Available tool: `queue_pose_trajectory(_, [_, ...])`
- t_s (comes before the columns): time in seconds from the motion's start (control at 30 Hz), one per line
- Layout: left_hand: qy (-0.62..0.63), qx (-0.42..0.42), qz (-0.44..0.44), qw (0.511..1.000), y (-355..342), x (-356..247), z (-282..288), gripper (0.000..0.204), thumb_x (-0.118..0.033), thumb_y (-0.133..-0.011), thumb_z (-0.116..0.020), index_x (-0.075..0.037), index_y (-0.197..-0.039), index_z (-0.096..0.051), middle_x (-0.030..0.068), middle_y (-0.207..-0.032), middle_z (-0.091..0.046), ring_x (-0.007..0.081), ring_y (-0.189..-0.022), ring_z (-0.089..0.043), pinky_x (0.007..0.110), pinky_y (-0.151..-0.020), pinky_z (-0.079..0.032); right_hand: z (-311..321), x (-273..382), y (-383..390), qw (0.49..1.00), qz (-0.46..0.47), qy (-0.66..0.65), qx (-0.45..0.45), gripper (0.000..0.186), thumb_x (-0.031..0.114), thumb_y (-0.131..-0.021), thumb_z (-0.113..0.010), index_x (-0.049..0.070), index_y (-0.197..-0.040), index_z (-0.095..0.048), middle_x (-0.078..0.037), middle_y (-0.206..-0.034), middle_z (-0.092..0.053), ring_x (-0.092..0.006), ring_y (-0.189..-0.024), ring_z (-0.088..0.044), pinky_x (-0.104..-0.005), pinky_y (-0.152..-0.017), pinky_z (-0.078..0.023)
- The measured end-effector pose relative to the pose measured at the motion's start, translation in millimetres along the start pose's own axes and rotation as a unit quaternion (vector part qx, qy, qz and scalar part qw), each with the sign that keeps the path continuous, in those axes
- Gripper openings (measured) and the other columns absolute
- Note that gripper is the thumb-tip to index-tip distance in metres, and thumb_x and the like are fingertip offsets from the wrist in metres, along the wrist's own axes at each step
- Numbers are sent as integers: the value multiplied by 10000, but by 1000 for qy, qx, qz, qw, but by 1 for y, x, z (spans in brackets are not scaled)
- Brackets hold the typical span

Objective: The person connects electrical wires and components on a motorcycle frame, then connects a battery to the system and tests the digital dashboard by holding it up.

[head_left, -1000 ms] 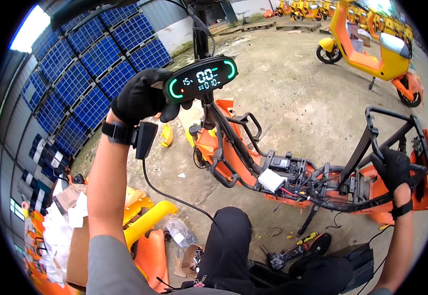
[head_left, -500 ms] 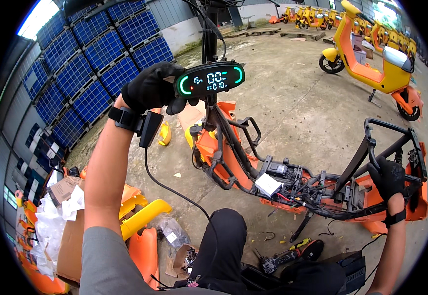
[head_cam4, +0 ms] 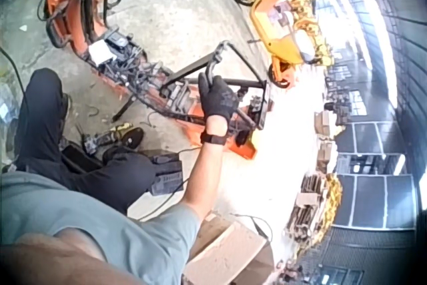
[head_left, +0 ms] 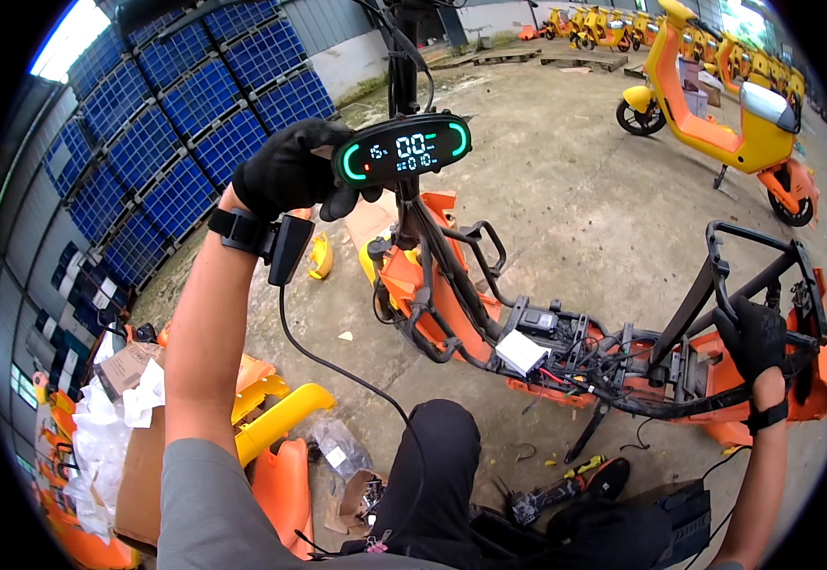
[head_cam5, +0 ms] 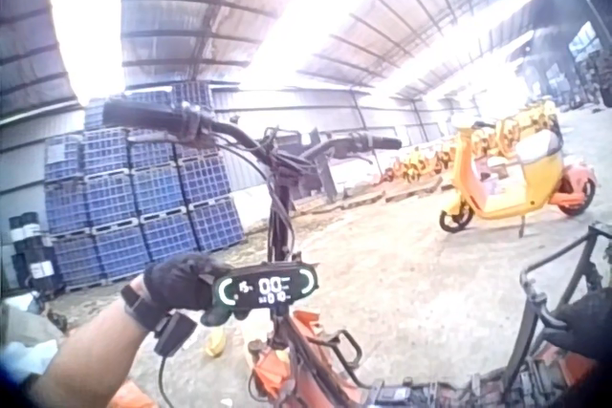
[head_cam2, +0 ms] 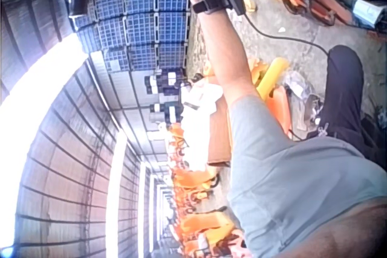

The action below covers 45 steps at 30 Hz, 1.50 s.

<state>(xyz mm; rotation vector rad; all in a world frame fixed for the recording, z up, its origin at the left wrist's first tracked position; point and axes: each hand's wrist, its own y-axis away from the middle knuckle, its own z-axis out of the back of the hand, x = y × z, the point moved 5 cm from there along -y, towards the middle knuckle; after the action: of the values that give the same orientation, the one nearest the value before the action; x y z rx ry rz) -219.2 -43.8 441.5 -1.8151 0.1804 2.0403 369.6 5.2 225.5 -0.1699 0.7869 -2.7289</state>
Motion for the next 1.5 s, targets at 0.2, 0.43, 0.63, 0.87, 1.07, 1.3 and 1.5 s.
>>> queue_pose_trajectory(0.2, [-284,-59,-38,956,-2,1,24,243,-90,-1000,-634,-5,-1228,-637,116,-1131,-721,215,-1029,-700,356,-980,-561,-2,-1,-1,1000,-7,1,19,339,367,-928,-696,58,-813,-618,-176,-718,-635,-394,-730,-654,-496,-648,-478])
queue_pose_trajectory(0.43, [37,-12,20,999,-8,4,8,287,-181,-1020,-580,29,-1199,-660,154,-1126,-733,257,-1017,-712,395,-978,-553,1,3,-2,1000,-5,2,4,365,382,-938,-688,56,-792,-617,-180,-694,-632,-390,-717,-663,-488,-639,-487])
queue_pose_trajectory(0.63, [-17,60,16,998,-7,-6,-15,343,-220,-1032,-553,50,-1219,-652,180,-1103,-740,275,-1003,-717,416,-974,-556,2,3,-3,1000,-6,3,9,358,385,-938,-689,60,-801,-627,-181,-706,-639,-388,-719,-667,-486,-636,-491])
queue_pose_trajectory(0.87, [20,29,-21,999,-4,1,5,291,-206,-1033,-571,9,-1210,-657,159,-1147,-732,248,-1068,-699,404,-973,-559,2,3,-3,1000,-4,-19,2,342,379,-930,-699,59,-825,-642,-166,-712,-644,-374,-724,-671,-477,-647,-495])
queue_pose_trajectory(1.07, [-162,16,-53,985,-2,-2,13,277,-199,-1031,-579,-7,-1216,-655,139,-1170,-727,233,-1082,-690,395,-1004,-545,1,3,-2,1000,-7,-6,-2,339,376,-926,-701,62,-816,-639,-164,-697,-633,-372,-711,-666,-478,-646,-494])
queue_pose_trajectory(1.3, [-40,75,-17,996,-5,-4,-2,290,-207,-1040,-563,3,-1219,-653,145,-1175,-726,241,-1080,-693,398,-1005,-545,-1,1,-2,1000,-11,-2,1,339,373,-921,-708,64,-806,-631,-162,-697,-631,-372,-700,-660,-481,-642,-489])
queue_pose_trajectory(1.5, [-122,-19,-62,990,-3,0,6,307,-252,-1025,-574,4,-1150,-688,110,-1054,-740,192,-952,-690,346,-895,-556,-2,-1,0,1000,-11,-2,-9,337,370,-914,-715,65,-797,-632,-161,-694,-625,-372,-705,-657,-478,-643,-488])
